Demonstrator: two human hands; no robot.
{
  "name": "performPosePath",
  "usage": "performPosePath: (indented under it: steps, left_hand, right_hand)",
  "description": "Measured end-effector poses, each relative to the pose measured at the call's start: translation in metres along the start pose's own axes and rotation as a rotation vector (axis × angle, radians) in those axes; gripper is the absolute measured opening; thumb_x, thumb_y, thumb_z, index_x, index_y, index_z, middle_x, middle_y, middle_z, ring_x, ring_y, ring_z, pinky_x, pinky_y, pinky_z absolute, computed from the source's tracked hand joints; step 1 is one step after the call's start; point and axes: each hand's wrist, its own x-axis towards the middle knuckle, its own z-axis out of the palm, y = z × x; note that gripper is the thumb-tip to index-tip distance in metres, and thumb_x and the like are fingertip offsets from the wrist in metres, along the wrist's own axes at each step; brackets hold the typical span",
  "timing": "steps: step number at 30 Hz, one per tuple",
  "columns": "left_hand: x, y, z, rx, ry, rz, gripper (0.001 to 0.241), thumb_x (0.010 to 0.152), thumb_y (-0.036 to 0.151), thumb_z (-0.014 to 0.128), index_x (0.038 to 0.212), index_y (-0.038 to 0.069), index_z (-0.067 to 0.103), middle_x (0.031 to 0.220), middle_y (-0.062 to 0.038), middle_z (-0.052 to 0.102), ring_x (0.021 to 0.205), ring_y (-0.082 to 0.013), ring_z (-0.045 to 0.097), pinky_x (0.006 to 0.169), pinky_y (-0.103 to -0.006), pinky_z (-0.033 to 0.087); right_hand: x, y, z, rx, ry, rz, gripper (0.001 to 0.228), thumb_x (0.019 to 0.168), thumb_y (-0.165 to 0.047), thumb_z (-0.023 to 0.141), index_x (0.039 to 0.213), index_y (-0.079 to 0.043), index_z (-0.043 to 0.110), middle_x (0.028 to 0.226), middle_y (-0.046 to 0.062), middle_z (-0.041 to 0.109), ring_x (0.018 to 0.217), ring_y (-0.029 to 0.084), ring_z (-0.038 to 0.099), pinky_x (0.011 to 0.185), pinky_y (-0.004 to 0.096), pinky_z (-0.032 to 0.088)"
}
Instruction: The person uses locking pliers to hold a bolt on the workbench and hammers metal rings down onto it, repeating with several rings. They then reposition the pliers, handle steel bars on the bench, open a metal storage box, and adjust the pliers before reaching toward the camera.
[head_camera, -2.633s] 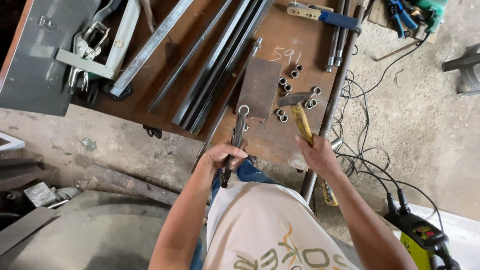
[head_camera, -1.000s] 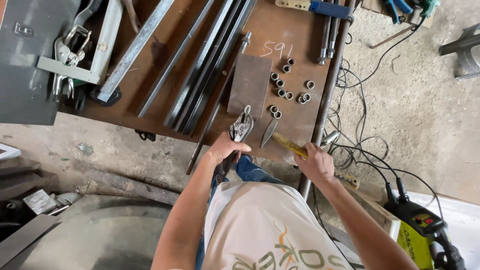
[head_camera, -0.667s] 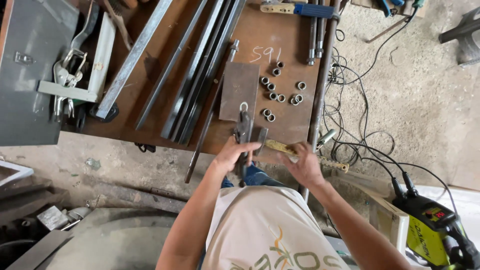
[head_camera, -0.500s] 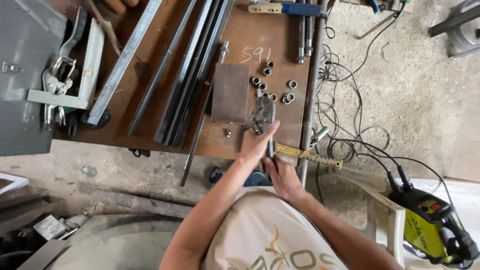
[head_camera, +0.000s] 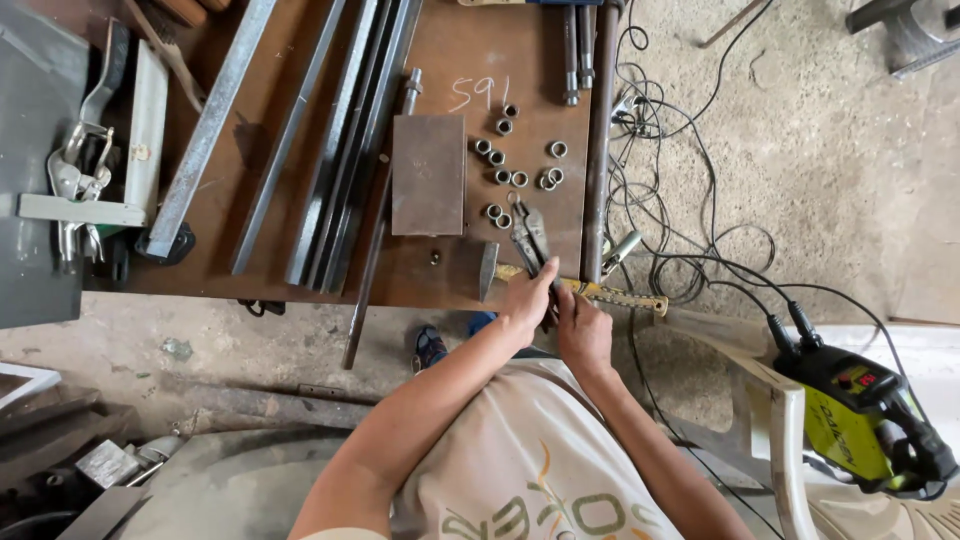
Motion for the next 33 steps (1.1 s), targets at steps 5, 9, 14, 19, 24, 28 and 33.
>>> performPosePath:
  steps: [5, 9, 14, 19, 24, 28, 33]
  left_hand:
    - [0.007, -0.006, -0.008, -0.070, 0.041, 0.050, 0.047, 0.089, 0.046, 0.075, 0.085, 0.000, 0.071, 0.068, -0.001, 0.063, 0.059, -0.0129, 0.056, 0.052, -0.0359, 0.044]
    - [0.002, 0.002, -0.030, -0.188, -0.235, -0.250, 0.043, 0.093, 0.040, 0.077, 0.077, 0.007, 0.056, 0.049, 0.000, 0.038, 0.036, -0.0149, 0.032, 0.035, -0.0353, 0.022]
    - [0.004, 0.008, -0.079, -0.111, -0.728, -0.353, 0.032, 0.099, 0.043, 0.073, 0.097, 0.011, 0.067, 0.050, 0.009, 0.037, 0.036, -0.0068, 0.030, 0.033, -0.0274, 0.022]
    - [-0.056, 0.047, -0.067, -0.326, -0.716, -0.437, 0.038, 0.099, 0.031, 0.062, 0.124, 0.003, 0.068, 0.101, -0.008, 0.078, 0.085, -0.0178, 0.074, 0.078, -0.0335, 0.060]
    - [-0.057, 0.051, -0.078, -0.611, -0.636, -0.043, 0.037, 0.092, 0.009, 0.062, 0.129, 0.006, 0.065, 0.118, -0.007, 0.071, 0.104, -0.0213, 0.069, 0.095, -0.0390, 0.057]
    - [-0.063, 0.051, -0.111, -0.512, -0.518, 0.124, 0.027, 0.097, 0.007, 0.062, 0.121, -0.004, 0.065, 0.110, -0.015, 0.071, 0.099, -0.0270, 0.070, 0.093, -0.0437, 0.059]
    - [-0.071, 0.031, -0.155, 0.165, -0.174, 0.138, 0.025, 0.094, 0.013, 0.068, 0.110, -0.007, 0.065, 0.088, -0.011, 0.058, 0.073, -0.0180, 0.052, 0.063, -0.0348, 0.043]
  right_hand:
    - [0.000, 0.018, 0.021, -0.043, -0.029, -0.002, 0.039, 0.107, -0.032, 0.054, 0.088, -0.003, 0.071, 0.071, 0.023, 0.066, 0.068, 0.044, 0.066, 0.057, 0.052, 0.050]
    - [0.011, 0.011, -0.001, -0.128, -0.074, 0.050, 0.035, 0.104, -0.033, 0.054, 0.092, -0.006, 0.072, 0.068, 0.023, 0.066, 0.061, 0.041, 0.068, 0.054, 0.051, 0.051]
    - [0.004, 0.042, -0.020, -0.116, -0.047, -0.039, 0.039, 0.107, -0.029, 0.057, 0.082, 0.000, 0.065, 0.064, 0.021, 0.061, 0.053, 0.036, 0.055, 0.050, 0.044, 0.046]
    - [-0.003, 0.023, -0.031, 0.085, -0.054, 0.013, 0.042, 0.109, -0.030, 0.055, 0.082, 0.001, 0.064, 0.055, 0.010, 0.051, 0.054, 0.014, 0.043, 0.046, 0.036, 0.039]
    - [0.012, -0.012, -0.017, 0.302, -0.311, 0.146, 0.044, 0.110, -0.034, 0.049, 0.092, -0.002, 0.072, 0.057, 0.005, 0.055, 0.050, 0.011, 0.046, 0.044, 0.037, 0.036]
    - [0.095, -0.012, -0.013, 0.025, -0.727, 0.052, 0.042, 0.108, -0.038, 0.056, 0.096, -0.004, 0.079, 0.075, 0.007, 0.076, 0.063, 0.010, 0.068, 0.057, 0.029, 0.055]
    - [0.237, 0.002, 0.011, -0.297, -0.145, -0.212, 0.031, 0.098, -0.023, 0.067, 0.125, -0.011, 0.072, 0.121, 0.023, 0.065, 0.097, 0.034, 0.069, 0.086, 0.045, 0.058]
